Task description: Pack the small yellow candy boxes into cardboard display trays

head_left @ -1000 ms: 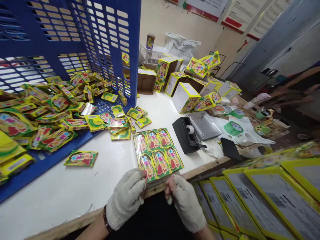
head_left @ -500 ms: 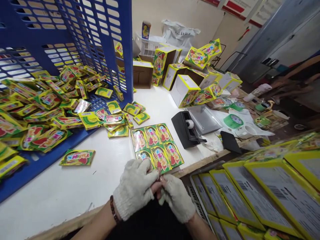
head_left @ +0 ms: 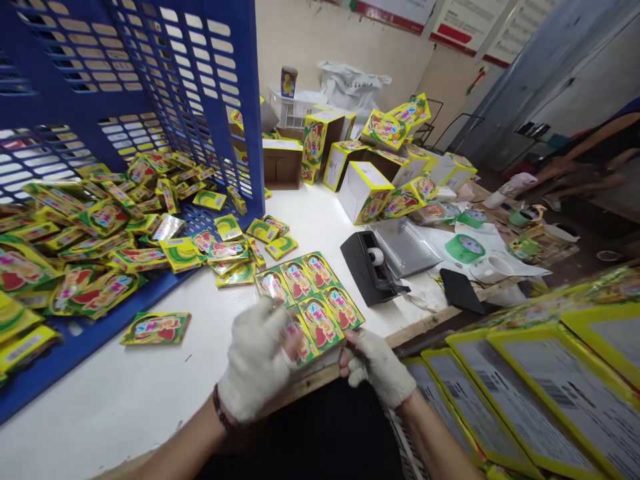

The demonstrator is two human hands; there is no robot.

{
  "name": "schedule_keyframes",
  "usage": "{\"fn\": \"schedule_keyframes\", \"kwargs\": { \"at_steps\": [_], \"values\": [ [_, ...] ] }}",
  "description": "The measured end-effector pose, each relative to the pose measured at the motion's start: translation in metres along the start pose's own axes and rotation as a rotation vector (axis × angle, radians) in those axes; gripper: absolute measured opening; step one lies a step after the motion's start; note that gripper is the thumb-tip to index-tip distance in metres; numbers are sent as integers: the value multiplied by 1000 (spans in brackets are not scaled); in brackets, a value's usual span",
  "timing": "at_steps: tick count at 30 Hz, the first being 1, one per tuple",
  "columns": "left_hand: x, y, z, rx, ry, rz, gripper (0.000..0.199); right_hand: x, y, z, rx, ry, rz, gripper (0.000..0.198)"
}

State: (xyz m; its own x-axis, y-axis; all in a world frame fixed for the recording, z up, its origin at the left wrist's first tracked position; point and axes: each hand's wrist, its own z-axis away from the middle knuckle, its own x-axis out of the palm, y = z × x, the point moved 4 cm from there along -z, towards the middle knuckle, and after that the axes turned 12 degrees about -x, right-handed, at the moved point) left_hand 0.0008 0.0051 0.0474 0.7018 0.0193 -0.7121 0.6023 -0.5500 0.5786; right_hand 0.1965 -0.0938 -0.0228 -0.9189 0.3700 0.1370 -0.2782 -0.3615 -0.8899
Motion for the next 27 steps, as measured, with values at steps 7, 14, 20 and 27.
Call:
{"fn": "schedule_keyframes", "kwargs": {
  "at_steps": [7,14,20,27],
  "values": [
    [4,-93,-43,-436,-159,330,44,-13,-38,0,-631,363,787,42],
    [-2,-64,47,-484,-153,257,35,60,3,42,-1245,144,1413,70],
    [-14,-79,0,-539,123,399,40,40,-10,10,-1410,-3,1379,63],
    [22,-53,33,-504,-227,553,53,0,-54,-5,-1354,-47,1359,32]
  ]
}}
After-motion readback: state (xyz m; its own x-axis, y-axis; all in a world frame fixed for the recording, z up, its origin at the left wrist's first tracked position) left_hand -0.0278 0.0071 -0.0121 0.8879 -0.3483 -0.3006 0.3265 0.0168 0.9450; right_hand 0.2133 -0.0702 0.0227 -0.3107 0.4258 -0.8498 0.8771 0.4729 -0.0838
